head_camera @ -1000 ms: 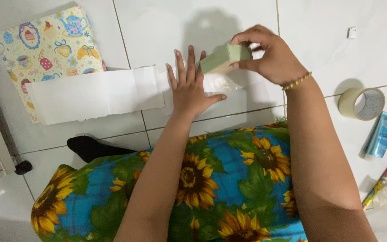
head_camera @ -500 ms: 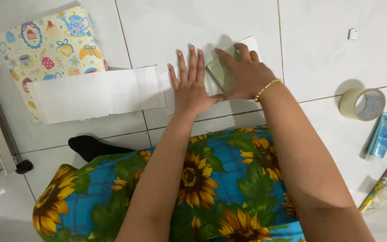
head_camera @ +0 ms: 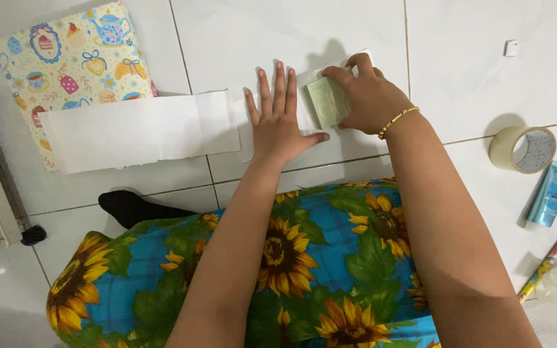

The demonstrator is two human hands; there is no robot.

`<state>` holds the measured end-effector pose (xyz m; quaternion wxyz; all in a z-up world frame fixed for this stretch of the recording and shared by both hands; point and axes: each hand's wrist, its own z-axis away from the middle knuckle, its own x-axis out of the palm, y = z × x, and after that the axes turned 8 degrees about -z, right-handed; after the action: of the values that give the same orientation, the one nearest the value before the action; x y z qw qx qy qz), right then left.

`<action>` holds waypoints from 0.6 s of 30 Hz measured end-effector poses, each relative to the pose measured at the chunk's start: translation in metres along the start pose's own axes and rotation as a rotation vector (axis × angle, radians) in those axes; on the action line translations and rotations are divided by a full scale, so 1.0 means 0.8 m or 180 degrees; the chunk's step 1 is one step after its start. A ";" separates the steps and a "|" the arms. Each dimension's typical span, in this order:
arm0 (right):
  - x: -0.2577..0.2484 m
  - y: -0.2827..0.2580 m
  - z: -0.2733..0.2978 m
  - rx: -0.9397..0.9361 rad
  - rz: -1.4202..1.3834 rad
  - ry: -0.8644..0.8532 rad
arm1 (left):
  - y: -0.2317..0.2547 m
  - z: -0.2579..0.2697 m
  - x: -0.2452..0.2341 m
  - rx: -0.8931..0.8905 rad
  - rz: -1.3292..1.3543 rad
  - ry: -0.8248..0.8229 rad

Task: The person wraps a small rectangular box with patterned wrapping paper. They fold the paper around the box, smooth the edges, and secure the folds with clear adhesive tape. The person repeatedly opens and closes the wrapped package to check the fit before applying additional tape.

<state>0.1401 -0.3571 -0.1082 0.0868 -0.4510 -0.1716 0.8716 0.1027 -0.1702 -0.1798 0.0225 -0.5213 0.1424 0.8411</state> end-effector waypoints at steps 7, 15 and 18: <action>0.002 0.001 -0.005 0.0127 0.0033 -0.0026 | 0.001 -0.004 0.004 0.0018 0.0131 0.0031; 0.002 0.004 -0.007 -0.0090 0.0106 0.0072 | 0.000 -0.002 0.005 0.0043 0.0065 0.0107; 0.004 0.003 -0.008 -0.0032 0.0125 0.0066 | 0.001 -0.004 0.004 -0.0007 0.0088 -0.0004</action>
<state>0.1435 -0.3571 -0.1148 0.0691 -0.4638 -0.1662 0.8675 0.1036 -0.1723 -0.1833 0.0104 -0.5187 0.1486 0.8419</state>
